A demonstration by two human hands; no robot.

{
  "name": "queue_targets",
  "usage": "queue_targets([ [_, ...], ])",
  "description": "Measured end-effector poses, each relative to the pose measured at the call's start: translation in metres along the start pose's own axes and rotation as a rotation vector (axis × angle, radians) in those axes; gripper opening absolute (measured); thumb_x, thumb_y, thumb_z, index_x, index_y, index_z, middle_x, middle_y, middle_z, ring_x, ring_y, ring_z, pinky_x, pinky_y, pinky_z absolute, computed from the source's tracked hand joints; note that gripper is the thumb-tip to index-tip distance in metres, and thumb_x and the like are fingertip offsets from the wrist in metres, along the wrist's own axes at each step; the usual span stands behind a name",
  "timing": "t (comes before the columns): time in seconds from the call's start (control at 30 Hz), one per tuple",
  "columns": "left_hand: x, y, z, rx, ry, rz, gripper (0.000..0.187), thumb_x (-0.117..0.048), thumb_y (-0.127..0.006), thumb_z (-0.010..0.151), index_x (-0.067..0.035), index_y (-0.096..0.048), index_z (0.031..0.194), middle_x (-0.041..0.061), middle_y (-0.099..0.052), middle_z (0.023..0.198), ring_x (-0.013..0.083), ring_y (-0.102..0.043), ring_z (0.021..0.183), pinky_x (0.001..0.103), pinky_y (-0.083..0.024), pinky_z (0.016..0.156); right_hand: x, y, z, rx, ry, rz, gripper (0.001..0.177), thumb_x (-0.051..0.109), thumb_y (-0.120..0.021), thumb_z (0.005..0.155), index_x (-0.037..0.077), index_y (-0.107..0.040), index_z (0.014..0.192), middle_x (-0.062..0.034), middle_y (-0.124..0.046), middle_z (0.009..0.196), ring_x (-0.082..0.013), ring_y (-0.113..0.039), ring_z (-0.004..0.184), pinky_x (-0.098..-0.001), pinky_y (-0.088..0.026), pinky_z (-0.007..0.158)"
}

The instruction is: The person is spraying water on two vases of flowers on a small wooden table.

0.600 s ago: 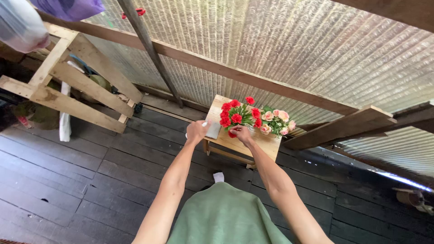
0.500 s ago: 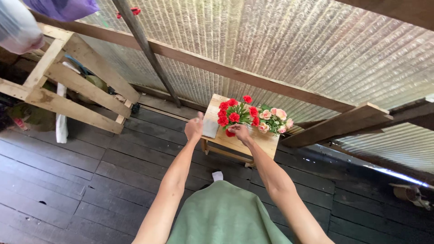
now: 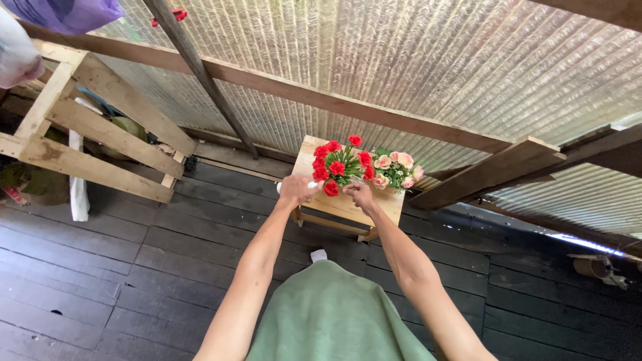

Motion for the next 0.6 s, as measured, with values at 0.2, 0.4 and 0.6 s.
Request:
queue_targets([
  [0.2,0.034,-0.037,0.015,-0.245,0.479,-0.330,0.064,-0.073,-0.039,0.096,-0.023,-0.075,0.077,0.002,-0.072,0.066,0.0228,-0.075,0.072,0.035,-0.059,0.074,0.003,0.010,-0.017,0.025,-0.065,-0.046,0.022,0.019,-0.082,0.075,0.015,-0.081,0.097,-0.0082,-0.066,0.072,-0.0144,-0.062,0.049,-0.0265,-0.054,0.039],
  [0.4,0.029,-0.015,-0.001,-0.528,1.018,-1.050,0.074,-0.081,-0.036,0.089,-0.019,-0.074,0.070,0.002,-0.069,0.056,0.0216,-0.070,0.056,0.034,-0.055,0.067,-0.009,0.005,-0.020,0.097,-0.112,-0.079,0.023,0.020,-0.078,0.075,0.016,-0.080,0.098,-0.0056,-0.070,0.080,-0.0139,-0.066,0.055,-0.0268,-0.059,0.046],
  [0.6,0.031,-0.007,0.026,-0.273,0.422,-0.315,0.068,-0.079,-0.039,0.090,-0.029,-0.080,0.109,0.010,-0.078,0.096,0.0374,-0.073,0.099,0.048,-0.057,0.088,-0.010,0.010,-0.015,0.120,-0.121,-0.107,0.026,0.023,-0.076,0.076,0.017,-0.080,0.100,-0.0055,-0.073,0.085,-0.0142,-0.067,0.058,-0.0273,-0.059,0.049],
])
Point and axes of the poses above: each hand's wrist, its own z-axis towards the middle knuckle, its own y-axis out of the back of the hand, x = y × z, the point moved 3 cm from there along z, towards the middle knuckle
